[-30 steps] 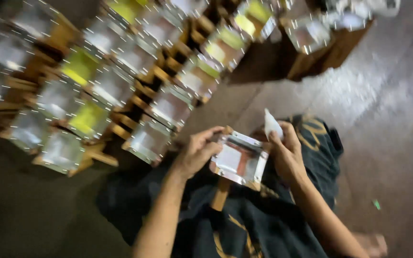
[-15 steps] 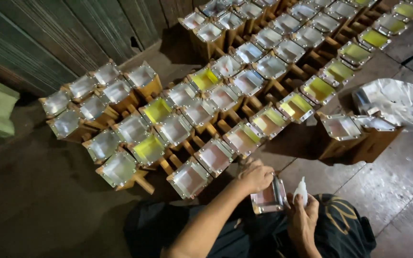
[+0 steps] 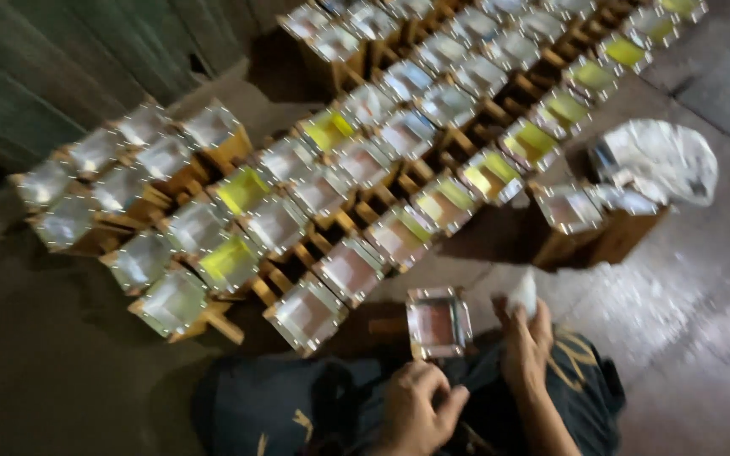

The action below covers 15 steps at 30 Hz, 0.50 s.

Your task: Assembling small wooden frames by applying glue to the edges and joining the pieces together.

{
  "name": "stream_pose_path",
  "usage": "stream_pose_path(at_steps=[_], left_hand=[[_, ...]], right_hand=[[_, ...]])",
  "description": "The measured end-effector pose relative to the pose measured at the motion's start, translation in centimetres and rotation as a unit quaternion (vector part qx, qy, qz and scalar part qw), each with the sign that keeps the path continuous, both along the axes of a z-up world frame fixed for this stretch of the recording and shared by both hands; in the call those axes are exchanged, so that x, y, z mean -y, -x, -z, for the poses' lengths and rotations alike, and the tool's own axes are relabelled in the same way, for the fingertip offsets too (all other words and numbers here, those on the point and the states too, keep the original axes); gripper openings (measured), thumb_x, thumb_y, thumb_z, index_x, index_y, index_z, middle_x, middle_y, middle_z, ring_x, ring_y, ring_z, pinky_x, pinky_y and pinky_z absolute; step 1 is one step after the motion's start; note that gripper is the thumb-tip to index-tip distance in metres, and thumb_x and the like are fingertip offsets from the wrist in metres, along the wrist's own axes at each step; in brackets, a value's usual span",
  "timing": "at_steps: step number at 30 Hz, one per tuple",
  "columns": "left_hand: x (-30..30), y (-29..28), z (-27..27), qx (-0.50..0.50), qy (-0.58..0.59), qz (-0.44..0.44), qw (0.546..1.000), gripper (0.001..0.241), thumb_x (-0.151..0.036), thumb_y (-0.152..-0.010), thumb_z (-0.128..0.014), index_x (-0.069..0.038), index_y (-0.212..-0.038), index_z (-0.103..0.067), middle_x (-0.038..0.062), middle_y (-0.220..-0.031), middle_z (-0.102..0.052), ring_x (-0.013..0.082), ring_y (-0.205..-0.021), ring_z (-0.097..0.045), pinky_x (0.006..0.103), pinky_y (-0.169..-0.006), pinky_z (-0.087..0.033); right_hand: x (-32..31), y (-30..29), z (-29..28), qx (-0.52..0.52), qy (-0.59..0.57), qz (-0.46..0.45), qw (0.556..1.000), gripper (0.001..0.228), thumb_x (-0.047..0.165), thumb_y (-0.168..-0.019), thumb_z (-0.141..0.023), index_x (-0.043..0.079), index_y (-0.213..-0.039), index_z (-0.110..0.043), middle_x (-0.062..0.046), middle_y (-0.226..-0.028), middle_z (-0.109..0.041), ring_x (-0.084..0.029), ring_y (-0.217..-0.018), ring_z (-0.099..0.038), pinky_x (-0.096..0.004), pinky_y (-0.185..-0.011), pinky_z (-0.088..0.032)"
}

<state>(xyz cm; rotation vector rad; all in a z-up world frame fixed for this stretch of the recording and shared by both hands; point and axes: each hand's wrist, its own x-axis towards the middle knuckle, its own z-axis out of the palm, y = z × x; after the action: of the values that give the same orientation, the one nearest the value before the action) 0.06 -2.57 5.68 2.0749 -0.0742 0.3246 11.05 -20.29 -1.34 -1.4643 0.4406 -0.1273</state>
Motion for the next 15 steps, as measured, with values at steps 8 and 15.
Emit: stream_pose_path(at_steps=[8,15], left_hand=[[1.9,-1.9,1.3,-0.466,0.502,-0.223,0.694,0.086,-0.04,-0.077,-0.075,-0.023,-0.146,-0.027,0.003,-0.142,-0.057,0.0243,-0.116,-0.066,0.0491,-0.106,-0.047],[3.7,-1.2,6.3,-0.406,0.436,-0.286,0.751,0.043,-0.018,-0.072,-0.078,-0.014,-0.114,-0.074,0.003,-0.07,-0.057,0.0107,-0.053,-0.049,0.0256,-0.042,-0.041]], right_hand=[[-1.4,-1.2,1.5,0.013,-0.148,-0.118,0.982,0.045,0.029,-0.101,-0.056,0.004,-0.136,-0.044,-0.02,-0.118,-0.069,-0.029,-0.104,-0.069,-0.044,-0.098,-0.057],[0.8,3.3,0.5,-0.016,-0.052,-0.032,0.998,0.043,0.024,-0.102,-0.057,0.001,-0.138,-0.052,-0.019,-0.115,-0.064,-0.023,-0.101,-0.064,-0.034,-0.092,-0.053]])
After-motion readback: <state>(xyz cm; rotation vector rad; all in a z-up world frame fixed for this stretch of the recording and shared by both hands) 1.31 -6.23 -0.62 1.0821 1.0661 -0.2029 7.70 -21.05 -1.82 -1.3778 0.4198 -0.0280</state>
